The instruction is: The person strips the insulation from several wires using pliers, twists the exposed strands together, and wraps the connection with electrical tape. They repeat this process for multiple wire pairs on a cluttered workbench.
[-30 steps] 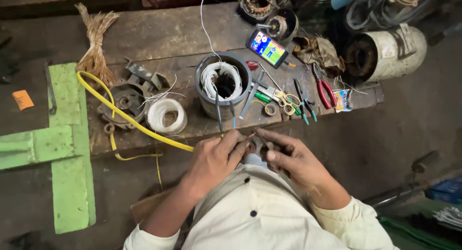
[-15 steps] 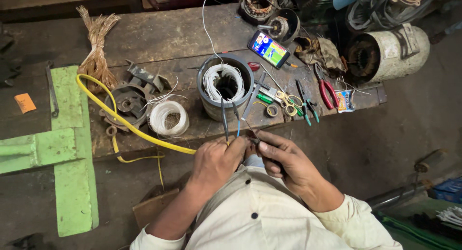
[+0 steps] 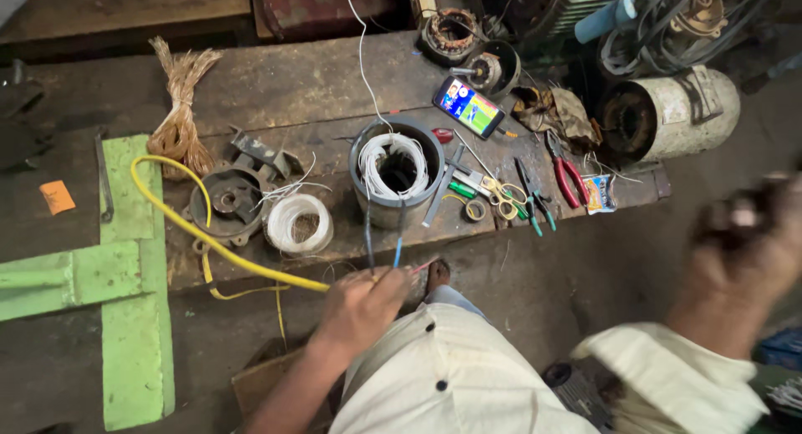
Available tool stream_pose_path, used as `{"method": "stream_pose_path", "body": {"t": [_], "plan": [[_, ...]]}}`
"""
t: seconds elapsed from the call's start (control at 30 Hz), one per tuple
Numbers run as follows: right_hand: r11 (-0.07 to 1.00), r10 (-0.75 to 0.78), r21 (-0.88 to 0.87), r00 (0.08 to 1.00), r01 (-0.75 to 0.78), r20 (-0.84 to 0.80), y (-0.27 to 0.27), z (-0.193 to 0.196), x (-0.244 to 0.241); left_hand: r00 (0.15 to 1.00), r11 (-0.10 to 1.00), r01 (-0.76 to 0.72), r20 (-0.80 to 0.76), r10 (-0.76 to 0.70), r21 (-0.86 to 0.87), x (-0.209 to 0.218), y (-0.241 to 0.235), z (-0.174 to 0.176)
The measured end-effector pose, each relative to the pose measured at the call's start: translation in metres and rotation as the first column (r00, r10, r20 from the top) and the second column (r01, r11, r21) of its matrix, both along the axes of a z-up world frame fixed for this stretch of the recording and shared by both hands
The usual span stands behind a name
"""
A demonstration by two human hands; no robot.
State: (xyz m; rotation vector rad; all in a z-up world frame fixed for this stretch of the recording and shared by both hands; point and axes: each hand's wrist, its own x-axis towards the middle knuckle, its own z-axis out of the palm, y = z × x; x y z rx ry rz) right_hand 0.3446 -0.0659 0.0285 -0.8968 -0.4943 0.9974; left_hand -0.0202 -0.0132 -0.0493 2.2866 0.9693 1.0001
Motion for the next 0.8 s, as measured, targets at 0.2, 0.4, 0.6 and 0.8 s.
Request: {"method": "stream_pose_path", "body": {"t": [0.2,0.4,0.6,0.8], "plan": [[0.695,0.627,-0.639,0.711,-0.328,0.317,-0.020,-0.032,-0.035,0.998,1.000,0.025,-0.054,-0.026,-0.010,0.013,0.000,0.003],[0.651,0.603,-0.371,0.748,-0.663,-0.278,-0.010,-0.051,-0.124,0.999,0.999,0.037,-0.038,-0.036,0.017,0.017,0.001,0.008],[0.671,0.523,-0.425,0.794,-0.607,-0.309,-0.008,-0.065,-0.130,0.992,0.993,0.119,0.042,-0.119,0.006,0.013,0.002,0.001],[0.966,0.142,-0.247,0.953,-0.075,0.266,0.002,-0.028,-0.085,0.998,0.980,0.055,0.003,-0.055,-0.191,0.011,-0.003,0.006]]}}
